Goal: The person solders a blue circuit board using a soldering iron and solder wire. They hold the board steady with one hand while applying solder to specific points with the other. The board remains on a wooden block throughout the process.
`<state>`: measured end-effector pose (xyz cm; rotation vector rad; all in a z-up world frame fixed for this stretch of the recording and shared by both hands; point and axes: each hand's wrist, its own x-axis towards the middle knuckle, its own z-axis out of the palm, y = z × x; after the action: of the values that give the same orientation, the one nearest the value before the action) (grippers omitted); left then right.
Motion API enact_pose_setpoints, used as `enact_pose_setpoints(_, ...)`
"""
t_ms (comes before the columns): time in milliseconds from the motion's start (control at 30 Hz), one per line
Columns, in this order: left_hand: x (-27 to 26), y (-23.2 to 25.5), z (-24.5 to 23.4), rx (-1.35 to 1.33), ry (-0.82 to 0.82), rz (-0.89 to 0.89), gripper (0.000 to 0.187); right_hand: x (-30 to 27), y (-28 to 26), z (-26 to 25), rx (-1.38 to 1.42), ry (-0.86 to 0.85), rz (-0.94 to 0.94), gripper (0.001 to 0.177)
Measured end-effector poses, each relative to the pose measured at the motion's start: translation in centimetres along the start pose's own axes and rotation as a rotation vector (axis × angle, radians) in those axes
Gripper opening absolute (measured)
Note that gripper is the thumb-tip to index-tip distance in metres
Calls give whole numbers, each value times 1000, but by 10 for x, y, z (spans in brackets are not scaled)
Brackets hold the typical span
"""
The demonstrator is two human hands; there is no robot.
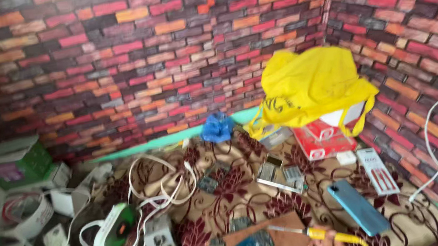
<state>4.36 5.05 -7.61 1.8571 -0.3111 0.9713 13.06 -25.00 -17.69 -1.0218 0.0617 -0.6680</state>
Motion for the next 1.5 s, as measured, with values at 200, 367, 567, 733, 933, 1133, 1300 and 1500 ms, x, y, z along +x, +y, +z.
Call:
enact_pose_setpoints(200, -26, -21, 7, 24, 35, 49, 26, 0, -4, 12, -62, 251, 174, 51)
enact_pose_setpoints(367, -31, -2, 0, 71, 9, 7, 27, -4, -30, 31, -129, 109, 94, 55)
enact_pose_setpoints(567, -31, 13, -2, -106, -101, -145, 35, -11, -44, 34, -82, 112, 119, 55)
enact_pose_setpoints(733, -27, 13, -3, -57, -53, -107, 36, -9, -51, 41, -2, 75, 118, 56)
enact_pose_setpoints(933, -22, 16, -4, -89, -48, -99, 34, -9, -55, 45, 3, 68, 124, 55)
enact_pose_setpoints(1133, -26, 11, 1, -50, -71, -64, 39, -9, -54, 45, -27, -21, 91, 54)
enact_pose_setpoints(1300, -26, 10, 0, -54, -82, -78, 43, -7, -54, 46, -54, -37, 76, 59)
enact_pose_setpoints(1500, -13, 23, -4, -83, -93, -50, 41, -9, -59, 51, -75, -99, 47, 64)
